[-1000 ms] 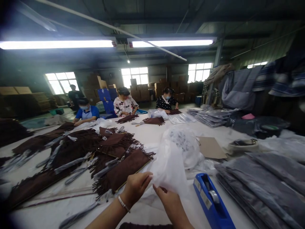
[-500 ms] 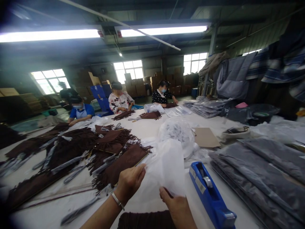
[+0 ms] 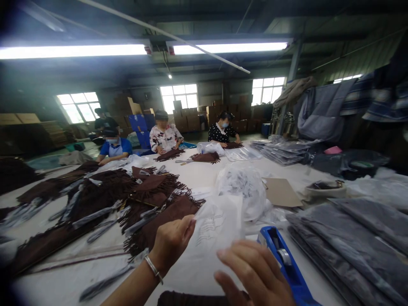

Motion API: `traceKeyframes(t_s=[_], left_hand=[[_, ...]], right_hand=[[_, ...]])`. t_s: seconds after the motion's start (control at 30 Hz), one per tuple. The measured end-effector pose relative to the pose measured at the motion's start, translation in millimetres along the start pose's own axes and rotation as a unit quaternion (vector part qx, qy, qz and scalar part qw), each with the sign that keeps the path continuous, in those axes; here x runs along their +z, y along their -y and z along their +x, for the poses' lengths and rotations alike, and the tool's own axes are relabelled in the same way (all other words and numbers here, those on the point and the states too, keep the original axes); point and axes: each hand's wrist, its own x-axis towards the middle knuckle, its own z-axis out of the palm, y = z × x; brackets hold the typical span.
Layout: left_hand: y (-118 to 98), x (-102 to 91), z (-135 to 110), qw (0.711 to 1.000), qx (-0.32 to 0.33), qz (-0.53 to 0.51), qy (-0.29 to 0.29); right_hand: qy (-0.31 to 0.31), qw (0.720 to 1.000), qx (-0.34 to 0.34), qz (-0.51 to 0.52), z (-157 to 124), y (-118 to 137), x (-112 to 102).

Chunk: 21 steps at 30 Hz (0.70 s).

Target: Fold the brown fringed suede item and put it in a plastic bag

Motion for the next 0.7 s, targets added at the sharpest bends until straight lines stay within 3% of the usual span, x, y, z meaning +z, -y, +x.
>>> traceKeyframes(t_s=[0.07,0.13,0.4,0.5,0.63,0.7], left_hand=[[-3.1,-4.3,2.2,1.0,0.008,-0.003,-0.005],[-4.5,-8.2,3.3,1.0,0.016,-0.007,-0.008],[2.4,-15.0,-0.3,0.999,0.034,-0.01,0.011],[4.5,-14.0,-1.3,0.999,0.036,-0.013,0.013],[7.7,-9.2,-3.3,0.999,0.031,-0.028,0.015],[9.4,-7.7,-4.4,0.998,0.036,-0.042,0.034]], right_hand=[[-0.03,0.99,-0.063,-0.124,28.7,-8.7,-5.8],[-0.011,0.981,-0.079,-0.179,49.7,-18.8,-1.0],[-0.016,0.984,-0.093,-0.15,68.1,-32.7,20.4],[-0.007,0.995,-0.056,-0.085,68.3,-32.6,21.5],[0.029,0.994,0.094,0.043,64.1,-33.6,26.5],[0.043,0.988,0.13,0.065,59.9,-35.7,29.6]])
